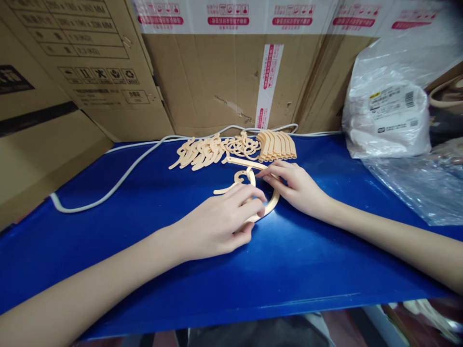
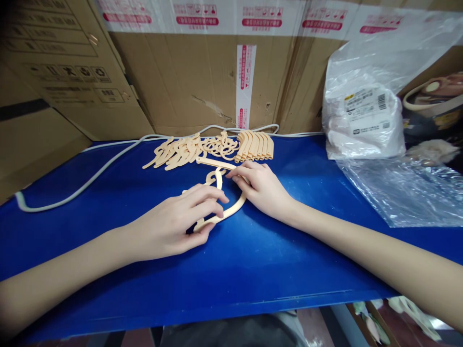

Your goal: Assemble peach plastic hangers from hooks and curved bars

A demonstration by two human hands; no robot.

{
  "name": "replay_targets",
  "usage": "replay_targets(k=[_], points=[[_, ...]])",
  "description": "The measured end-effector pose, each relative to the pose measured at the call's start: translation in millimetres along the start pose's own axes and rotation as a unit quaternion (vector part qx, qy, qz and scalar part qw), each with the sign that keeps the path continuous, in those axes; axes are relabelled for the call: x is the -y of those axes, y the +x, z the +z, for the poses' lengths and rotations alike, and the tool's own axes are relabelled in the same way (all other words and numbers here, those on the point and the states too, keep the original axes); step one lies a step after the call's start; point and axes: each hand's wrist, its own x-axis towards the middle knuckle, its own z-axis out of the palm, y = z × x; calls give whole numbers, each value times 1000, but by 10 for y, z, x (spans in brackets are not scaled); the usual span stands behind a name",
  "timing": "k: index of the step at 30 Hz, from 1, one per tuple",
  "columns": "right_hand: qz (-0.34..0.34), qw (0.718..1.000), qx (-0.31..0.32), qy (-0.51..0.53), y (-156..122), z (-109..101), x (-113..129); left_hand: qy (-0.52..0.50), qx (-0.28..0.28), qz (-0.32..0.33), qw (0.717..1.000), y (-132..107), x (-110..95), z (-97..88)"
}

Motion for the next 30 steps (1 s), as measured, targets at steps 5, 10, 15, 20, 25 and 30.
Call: replay_targets(k=[5,10,15,20,25,30], points=[[9,1000,-8,10,1,-3,-16,7,-15,-44,999,5,19,1],[28,999,-21,28,0,-11,-6,28,-18,-47,998,21,54,7],[42,998,-27,45,-3,-12,5,80,-14,-52,995,22,53,-5],[40,998,-30,45,1,-9,-7,96,-19,-34,995,32,41,-2],[26,999,-27,30,7,-9,-11,108,-6,-23,994,42,38,7],[24,999,-27,27,8,-10,1,113,-13,-13,993,51,46,13]])
